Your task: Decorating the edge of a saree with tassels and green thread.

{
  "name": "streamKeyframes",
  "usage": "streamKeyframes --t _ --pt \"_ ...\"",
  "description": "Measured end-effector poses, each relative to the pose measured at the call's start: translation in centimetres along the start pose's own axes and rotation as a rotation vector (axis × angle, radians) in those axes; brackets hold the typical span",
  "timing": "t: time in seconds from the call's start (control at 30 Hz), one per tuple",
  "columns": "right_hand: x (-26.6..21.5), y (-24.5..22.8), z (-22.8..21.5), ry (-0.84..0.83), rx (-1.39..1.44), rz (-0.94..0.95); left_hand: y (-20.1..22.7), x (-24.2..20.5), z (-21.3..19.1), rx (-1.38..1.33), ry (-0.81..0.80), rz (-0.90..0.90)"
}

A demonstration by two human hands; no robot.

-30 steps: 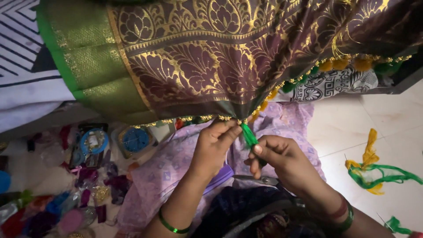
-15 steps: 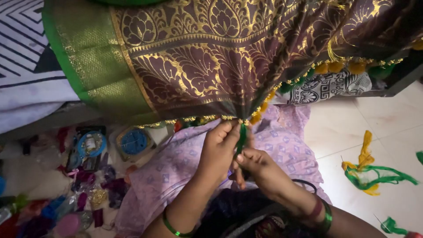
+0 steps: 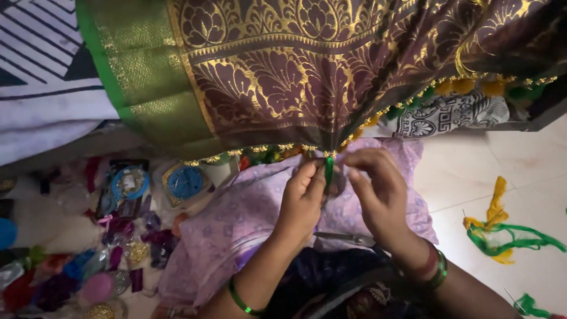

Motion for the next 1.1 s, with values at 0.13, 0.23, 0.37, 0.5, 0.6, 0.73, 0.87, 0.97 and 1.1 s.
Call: streamKeyframes --t 0.13,0.23,0.37,0.5,0.6,0.73,0.87,0.97,1.1 --pt "0.5 5.9 1.2 -0.038 0.621 0.441 -0.2 -0.4 0.0 -0.003 0.012 0.007" --pt "0.2 7.4 2.1 -0.078 0.738 0.481 0.4 -0.7 -1.0 0.259 0.020 0.055" --pt "-0.6 6.8 2.2 -0.023 0.535 0.439 3.1 -0.6 -1.8 0.397 0.077 0.099" --pt "-1.3 5.6 1.8 0.037 0.329 0.322 4.7 0.8 -0.6 0.244 0.005 0.071" --pt "-0.6 3.7 1.7 0.087 0.332 0.295 4.1 2.0 0.0 0.059 -0.078 0.008" --pt "-0.9 3.1 1.1 0.189 0.438 0.237 2.5 2.5 -0.5 -0.096 -0.054 -0.006" --pt "-0.6 2.2 1.0 0.180 0.296 0.146 3.3 2.3 -0.5 -0.054 -0.025 0.043" --pt "-0.6 2.6 1.1 0.167 0.178 0.161 3.9 2.2 -0.2 -0.037 -0.046 0.050" --pt "-1.0 4.0 1.2 0.152 0.174 0.212 3.5 2.1 -0.1 -0.007 -0.061 0.031"
Point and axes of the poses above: each hand's wrist, its own x-axis towards the middle knuckle, its own z-axis out of the palm, y = z × x, the point moved 7 cm from there along x, towards the middle knuckle, and after that the axes turned 15 degrees about -y, right-handed, at the moved point
